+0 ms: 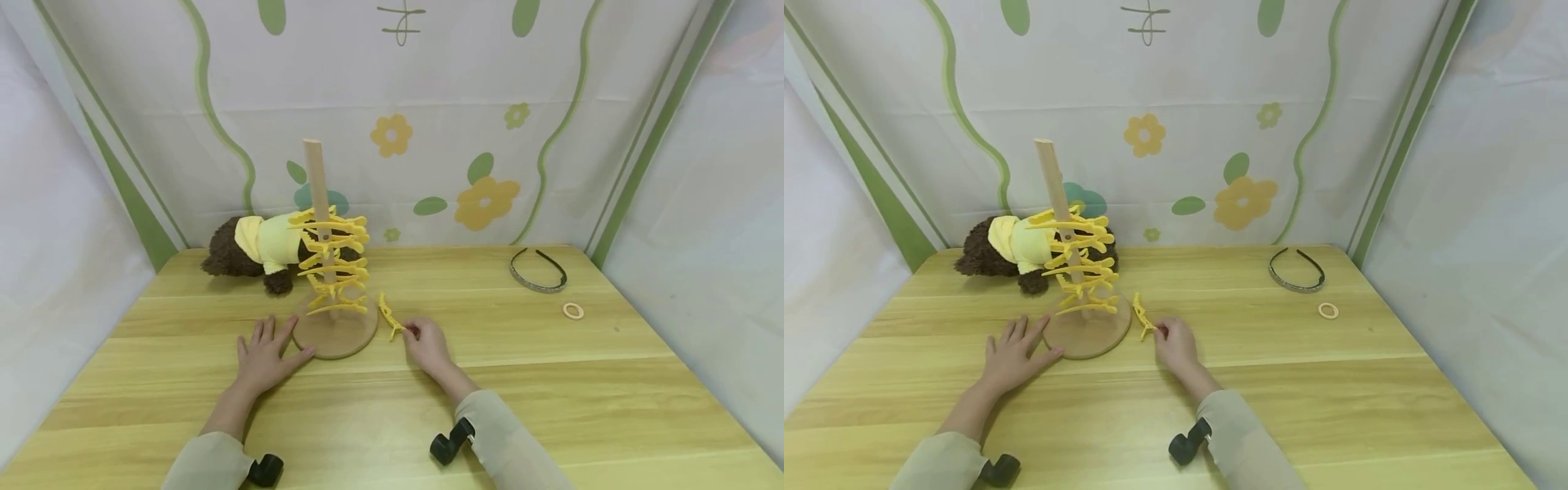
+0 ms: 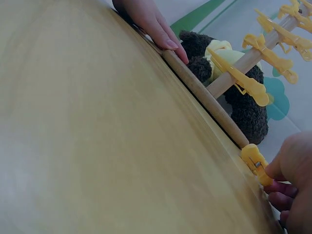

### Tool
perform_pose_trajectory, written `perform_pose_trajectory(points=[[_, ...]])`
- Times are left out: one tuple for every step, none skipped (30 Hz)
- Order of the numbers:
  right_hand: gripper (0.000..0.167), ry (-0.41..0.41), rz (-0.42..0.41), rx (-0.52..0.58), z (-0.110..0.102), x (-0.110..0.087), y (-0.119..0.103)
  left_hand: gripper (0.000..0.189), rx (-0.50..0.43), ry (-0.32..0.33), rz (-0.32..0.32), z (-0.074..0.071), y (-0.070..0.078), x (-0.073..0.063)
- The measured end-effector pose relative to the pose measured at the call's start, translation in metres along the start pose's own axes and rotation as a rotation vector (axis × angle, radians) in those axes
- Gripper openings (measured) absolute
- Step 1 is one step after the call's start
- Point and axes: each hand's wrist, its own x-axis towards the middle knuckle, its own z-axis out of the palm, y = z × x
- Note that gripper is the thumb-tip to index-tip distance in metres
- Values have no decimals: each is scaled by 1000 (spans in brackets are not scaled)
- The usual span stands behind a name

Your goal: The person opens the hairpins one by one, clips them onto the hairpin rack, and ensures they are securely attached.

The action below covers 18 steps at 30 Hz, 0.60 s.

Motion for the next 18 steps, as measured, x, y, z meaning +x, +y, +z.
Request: perform_pose_trajectory(points=[[11, 1, 8, -18, 0, 0, 0, 80, -1, 1, 1, 0, 0, 0], [16, 0, 15, -37, 0, 0, 0, 80, -2, 2, 3, 0, 0, 0], [23, -7, 21, -62, 1, 0, 0, 80, -2, 1, 3, 0, 0, 1], [31, -14, 33, -93, 2, 0, 0, 80, 1, 0, 3, 1, -1, 1], [39, -21, 39, -129, 3, 1, -1, 80, 5, -1, 2, 1, -1, 1], [47, -27, 49, -165, 5, 1, -2, 81, 10, -3, 1, 1, -2, 1], [52, -32, 56, -199, 7, 1, -2, 81, 11, -4, 0, 1, -3, 1], [53, -32, 57, -220, 8, 1, -3, 81, 13, -5, 0, 1, -3, 1], [52, -28, 61, -235, 9, 1, -4, 81, 14, -6, -1, 2, -4, 1], [51, -22, 68, -241, 9, 1, -4, 81, 15, -7, -1, 2, -4, 1], [48, -13, 74, -239, 9, 1, -5, 82, 13, -7, -1, 2, -4, 1], [46, -4, 82, -234, 9, 1, -5, 82, 12, -7, -1, 2, -4, 1], [45, 6, 91, -224, 8, 0, -5, 82, 10, -8, -1, 2, -4, 2], [43, 15, 100, -215, 7, 0, -5, 82, 7, -8, 0, 2, -3, 2], [43, 24, 111, -208, 7, -1, -6, 81, 8, -9, 0, 2, -3, 1], [43, 31, 121, -206, 6, -1, -6, 81, 8, -10, -1, 2, -3, 1], [42, 39, 126, -206, 5, -1, -5, 81, 10, -11, -3, 2, -3, 1], [41, 47, 131, -204, 5, -1, -5, 82, 13, -12, -5, 2, -3, 1]])
